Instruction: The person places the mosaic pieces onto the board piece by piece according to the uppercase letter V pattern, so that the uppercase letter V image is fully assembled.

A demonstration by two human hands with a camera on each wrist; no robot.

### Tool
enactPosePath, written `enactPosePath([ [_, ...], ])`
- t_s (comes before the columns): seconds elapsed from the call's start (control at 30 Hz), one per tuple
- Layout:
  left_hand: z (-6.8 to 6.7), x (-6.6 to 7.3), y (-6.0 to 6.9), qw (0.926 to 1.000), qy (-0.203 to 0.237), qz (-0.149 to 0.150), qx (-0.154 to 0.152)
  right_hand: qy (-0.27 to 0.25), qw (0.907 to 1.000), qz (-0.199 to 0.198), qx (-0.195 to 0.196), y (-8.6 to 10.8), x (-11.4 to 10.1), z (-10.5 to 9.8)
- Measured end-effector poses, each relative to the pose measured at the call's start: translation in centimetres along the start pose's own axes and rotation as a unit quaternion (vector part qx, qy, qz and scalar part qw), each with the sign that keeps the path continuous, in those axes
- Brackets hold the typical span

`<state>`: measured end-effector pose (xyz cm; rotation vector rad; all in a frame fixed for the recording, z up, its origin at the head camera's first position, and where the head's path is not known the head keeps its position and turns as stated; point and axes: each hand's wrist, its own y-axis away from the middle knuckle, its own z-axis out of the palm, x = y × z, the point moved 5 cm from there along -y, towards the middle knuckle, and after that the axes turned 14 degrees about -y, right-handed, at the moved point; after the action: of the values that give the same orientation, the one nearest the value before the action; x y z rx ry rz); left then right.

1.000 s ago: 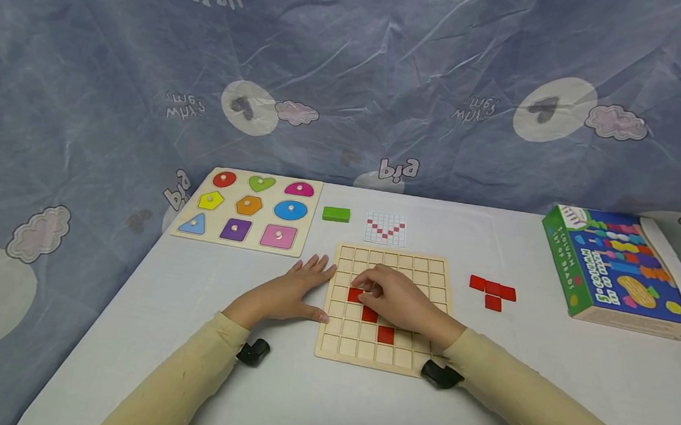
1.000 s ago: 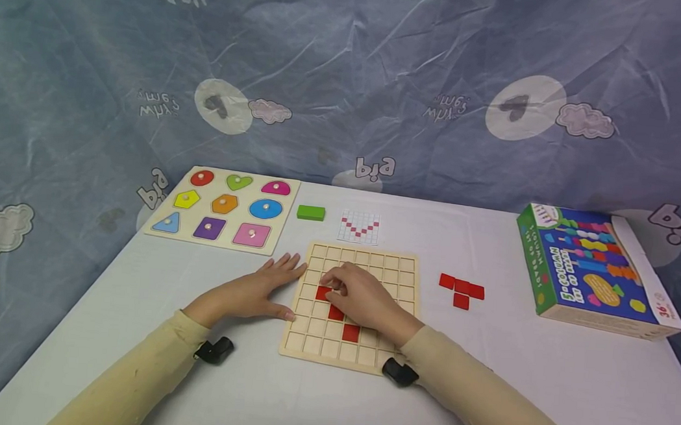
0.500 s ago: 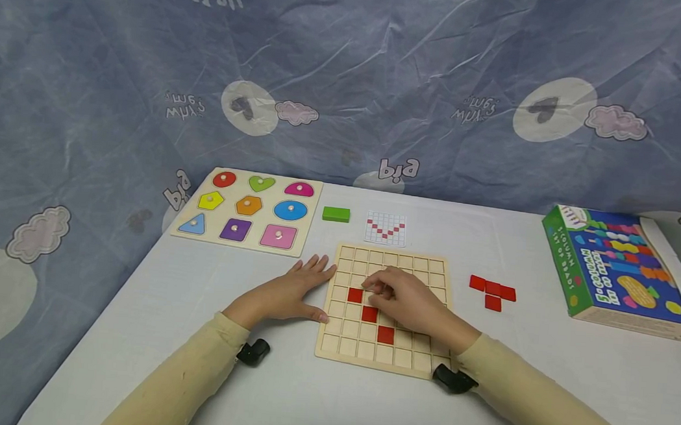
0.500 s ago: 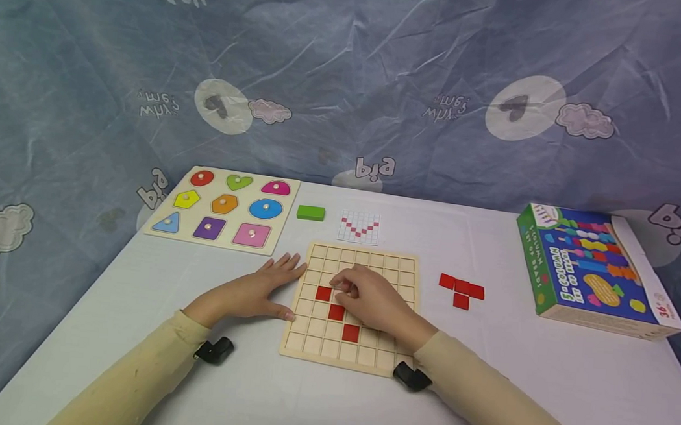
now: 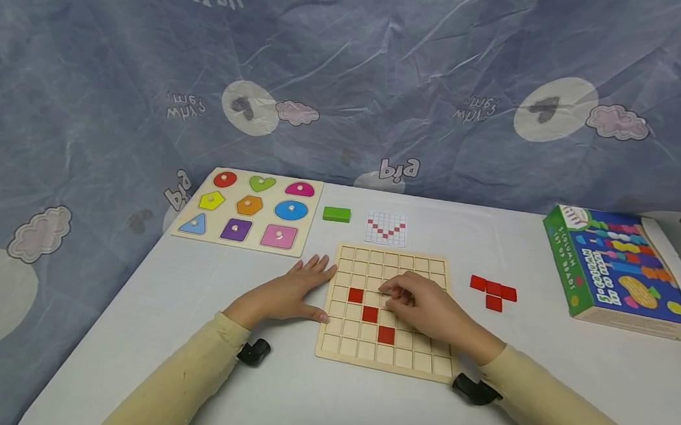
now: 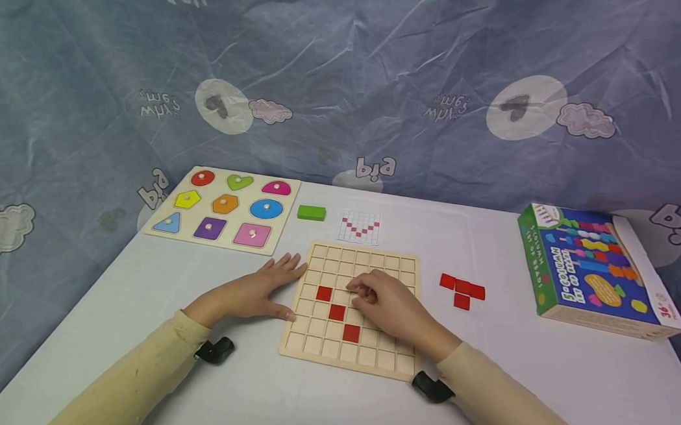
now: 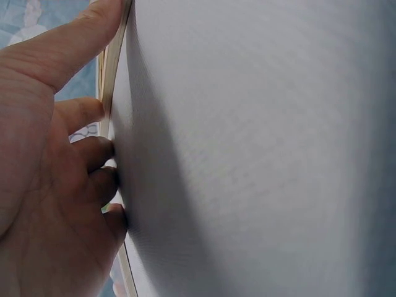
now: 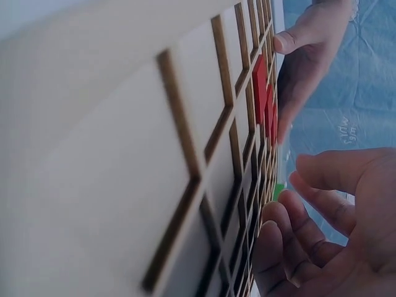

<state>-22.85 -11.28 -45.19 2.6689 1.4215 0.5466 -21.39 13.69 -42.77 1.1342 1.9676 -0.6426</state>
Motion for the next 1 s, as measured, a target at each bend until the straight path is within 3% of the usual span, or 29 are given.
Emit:
enactPosePath([
  [0.53, 0.0, 0.0, 0.0, 1.0, 0.0, 0.0, 0.0, 0.01, 0.9998, 0.0, 0.018, 2.9, 1.2, -2.2],
  [1.0, 0.0, 0.0, 0.0, 1.0, -0.003, -0.001, 0.001, 0.035, 0.9976, -0.003, 0.06, 5.4, 2.7, -5.7],
])
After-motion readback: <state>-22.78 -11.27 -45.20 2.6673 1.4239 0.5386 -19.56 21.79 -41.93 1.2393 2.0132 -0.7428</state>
